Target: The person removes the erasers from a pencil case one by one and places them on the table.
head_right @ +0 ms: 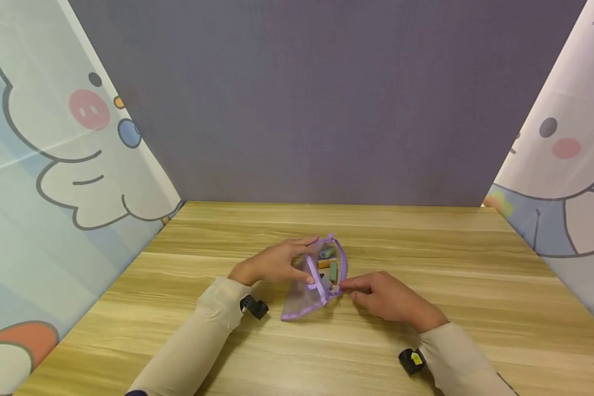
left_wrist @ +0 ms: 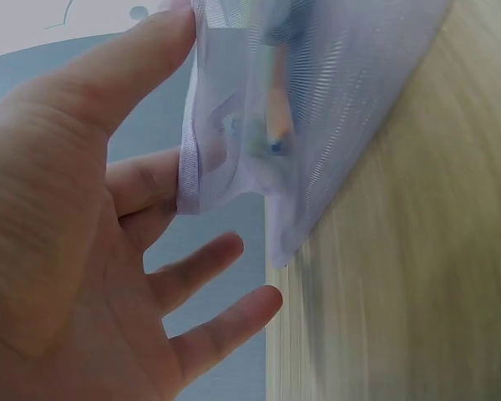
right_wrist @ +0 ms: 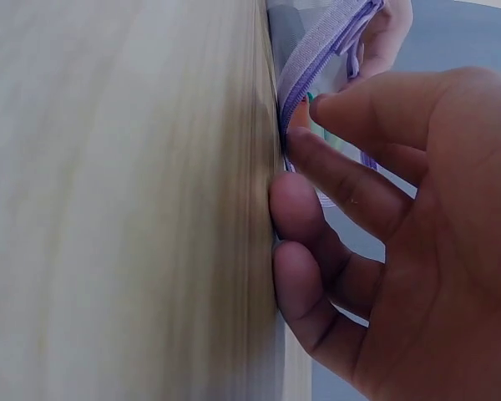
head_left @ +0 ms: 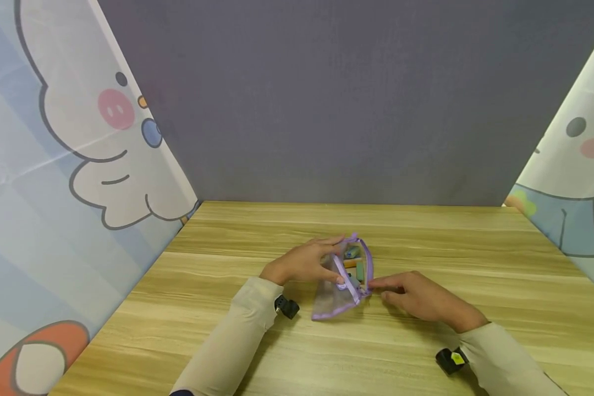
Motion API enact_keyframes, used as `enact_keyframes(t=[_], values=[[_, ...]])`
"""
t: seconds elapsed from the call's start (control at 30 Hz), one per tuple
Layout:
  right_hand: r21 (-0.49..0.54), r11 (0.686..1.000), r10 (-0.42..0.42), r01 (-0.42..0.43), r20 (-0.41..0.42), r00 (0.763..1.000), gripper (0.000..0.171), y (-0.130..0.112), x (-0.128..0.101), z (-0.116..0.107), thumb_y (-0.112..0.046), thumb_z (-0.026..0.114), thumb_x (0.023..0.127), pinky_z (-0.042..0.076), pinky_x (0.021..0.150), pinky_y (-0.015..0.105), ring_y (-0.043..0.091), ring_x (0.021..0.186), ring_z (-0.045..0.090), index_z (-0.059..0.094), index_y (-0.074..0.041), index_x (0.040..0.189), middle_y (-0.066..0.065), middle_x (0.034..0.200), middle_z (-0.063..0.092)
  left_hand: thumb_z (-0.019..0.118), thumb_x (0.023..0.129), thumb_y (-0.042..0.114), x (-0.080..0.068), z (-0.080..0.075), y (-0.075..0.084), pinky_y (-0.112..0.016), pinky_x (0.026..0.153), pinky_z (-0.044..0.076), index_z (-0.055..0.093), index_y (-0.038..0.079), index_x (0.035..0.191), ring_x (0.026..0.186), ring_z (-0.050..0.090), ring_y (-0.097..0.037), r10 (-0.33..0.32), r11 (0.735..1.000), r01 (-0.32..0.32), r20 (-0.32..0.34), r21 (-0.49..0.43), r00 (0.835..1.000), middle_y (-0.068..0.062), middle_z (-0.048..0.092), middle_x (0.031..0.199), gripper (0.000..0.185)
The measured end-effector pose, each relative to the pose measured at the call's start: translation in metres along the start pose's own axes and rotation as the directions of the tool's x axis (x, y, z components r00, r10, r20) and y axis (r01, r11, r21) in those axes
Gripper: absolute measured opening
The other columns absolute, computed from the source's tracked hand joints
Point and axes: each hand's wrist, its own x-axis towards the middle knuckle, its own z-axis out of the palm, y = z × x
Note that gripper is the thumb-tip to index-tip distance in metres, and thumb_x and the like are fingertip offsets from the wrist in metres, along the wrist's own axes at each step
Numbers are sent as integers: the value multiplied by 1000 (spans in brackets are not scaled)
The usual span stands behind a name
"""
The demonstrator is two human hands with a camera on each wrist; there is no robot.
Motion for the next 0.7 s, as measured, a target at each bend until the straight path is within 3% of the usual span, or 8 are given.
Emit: enact_keyframes(t=[0.1,0.27,0.37,0.47,0.57,0.63,0.7], values=[[-11,1000,3,-3,3,1000,32,0,0,0,-19,60,101,49,98,50,31,122,58,69,-10,131,8,133,64,76,84,56,1,0,0,-46,116,29,66,19,129,148,27,-21,13,1000,-13,-2,-26,1000,5,25,164,59],[-11,1000,-5,5,11,1000,27,1,0,1,-18,60,102,48,101,45,31,124,58,73,-13,125,5,133,64,75,86,52,3,0,1,-38,116,30,68,24,113,146,30,-17,25,997,-26,-16,-79,1000,1,30,163,40],[-7,1000,-11,11,14,1000,26,0,0,1,-18,60,102,48,101,43,32,124,58,73,-14,124,5,133,64,65,94,54,4,2,1,-35,112,36,70,24,108,143,36,-17,17,995,-21,-36,-102,999,0,34,161,34],[-3,1000,-1,1,17,1000,26,0,0,1,-18,60,102,49,100,42,32,124,58,74,-14,124,5,133,63,49,102,56,6,4,3,-33,103,44,73,21,107,134,47,-13,-13,994,5,-72,-112,997,1,40,157,42],[-6,1000,21,-21,19,1000,26,0,0,1,-19,61,101,49,99,38,30,125,57,74,-15,123,3,134,63,43,105,53,8,5,6,-29,81,51,73,20,94,99,62,-7,-50,995,40,-101,-92,994,2,47,152,46],[-11,1000,29,-29,19,999,25,-1,0,1,-18,61,101,49,98,35,29,125,57,74,-16,123,1,134,63,47,104,50,9,5,8,-26,62,48,69,20,80,70,55,-6,-66,997,61,-109,-54,992,2,50,149,44],[-19,1000,23,-23,15,1000,25,0,0,1,-17,62,101,50,96,32,29,125,57,75,-15,122,2,134,63,54,103,45,9,5,9,-26,49,39,62,19,69,53,41,-9,-73,997,72,-103,-15,992,2,51,148,43]])
